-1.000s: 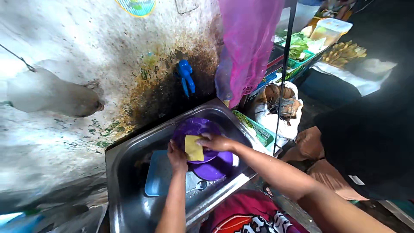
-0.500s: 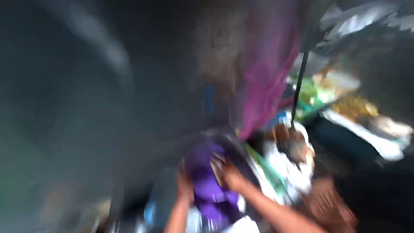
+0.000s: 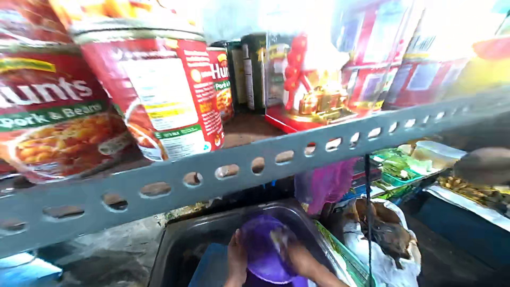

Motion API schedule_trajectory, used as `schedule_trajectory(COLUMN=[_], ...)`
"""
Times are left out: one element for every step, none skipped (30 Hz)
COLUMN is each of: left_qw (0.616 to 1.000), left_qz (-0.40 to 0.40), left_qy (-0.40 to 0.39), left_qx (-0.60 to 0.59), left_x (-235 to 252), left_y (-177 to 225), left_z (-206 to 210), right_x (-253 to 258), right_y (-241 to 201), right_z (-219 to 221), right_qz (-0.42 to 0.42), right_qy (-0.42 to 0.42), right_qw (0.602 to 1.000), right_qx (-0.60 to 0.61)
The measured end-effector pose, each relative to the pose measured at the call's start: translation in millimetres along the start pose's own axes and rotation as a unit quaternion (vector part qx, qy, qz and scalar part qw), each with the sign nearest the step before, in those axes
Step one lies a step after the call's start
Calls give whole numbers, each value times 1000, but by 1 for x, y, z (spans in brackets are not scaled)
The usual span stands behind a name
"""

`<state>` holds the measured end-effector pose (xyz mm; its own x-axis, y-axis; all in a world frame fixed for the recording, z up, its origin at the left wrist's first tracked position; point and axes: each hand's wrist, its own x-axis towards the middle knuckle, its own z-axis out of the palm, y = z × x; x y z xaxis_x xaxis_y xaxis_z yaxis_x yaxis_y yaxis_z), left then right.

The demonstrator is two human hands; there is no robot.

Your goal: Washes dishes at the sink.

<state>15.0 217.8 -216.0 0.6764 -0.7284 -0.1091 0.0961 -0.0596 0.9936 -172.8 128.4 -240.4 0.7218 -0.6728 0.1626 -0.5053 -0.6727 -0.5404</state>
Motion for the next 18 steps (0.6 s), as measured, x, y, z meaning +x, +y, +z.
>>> schedule_trajectory(left_qw=[1000, 999, 999, 999, 999, 999, 999, 1000, 1000, 1000, 999, 999, 999, 998, 998, 998, 999, 1000], left_qz=[-5, -9, -10, -11, -11, -16, -20, -15, -2, 14, 25, 23, 9, -7, -15, -14, -12, -10], left_qy=[-25, -40, -42, -38, -27, -18, -8, 5, 9, 8, -1, -15, -28, -39, -40, -30, -10, 7], left_qx=[7, 9, 6, -7, -23, -34, -27, -7, 10, 21, 26, 33, 41, 46, 52, 49, 31, 6], left_x=[-10, -18, -23, -25, -24, -24, -21, -17, -14, -14, -17, -23, -33, -44, -52, -57, -62, -64], left_y=[2, -2, -7, -14, -20, -25, -29, -28, -23, -15, -4, 4, 8, 5, -2, -10, -16, -18], left_z=[7, 17, 26, 30, 31, 27, 18, 9, 2, -3, -4, -1, 4, 10, 16, 20, 20, 14], right_x=[13, 24, 29, 28, 20, 7, -9, -23, -36, -40, -38, -30, -22, -16, -12, -12, -18, -28], right_y=[8, 4, -9, -27, -45, -57, -63, -62, -57, -46, -27, -6, 1, -8, -28, -54, -76, -92], right_z=[-5, -6, -2, 8, 20, 34, 43, 43, 34, 22, 10, 5, 5, 6, 9, 13, 21, 28], right_qz=[42, 62, 59, 39, 12, -15, -41, -46, -23, 20, 52, 67, 76, 84, 81, 54, 19, -17], right_qy=[24, 32, 25, 11, -10, -25, -49, -77, -97, -105, -83, -41, -5, 16, 22, 15, 3, -17], right_qw=[999, 998, 997, 996, 995, 995, 996, 996, 995, 993, 994, 996, 997, 996, 996, 997, 997, 996], right_qx=[-3, 9, 39, 77, 97, 91, 66, 19, -19, -42, -46, -42, -29, -4, 24, 51, 69, 83])
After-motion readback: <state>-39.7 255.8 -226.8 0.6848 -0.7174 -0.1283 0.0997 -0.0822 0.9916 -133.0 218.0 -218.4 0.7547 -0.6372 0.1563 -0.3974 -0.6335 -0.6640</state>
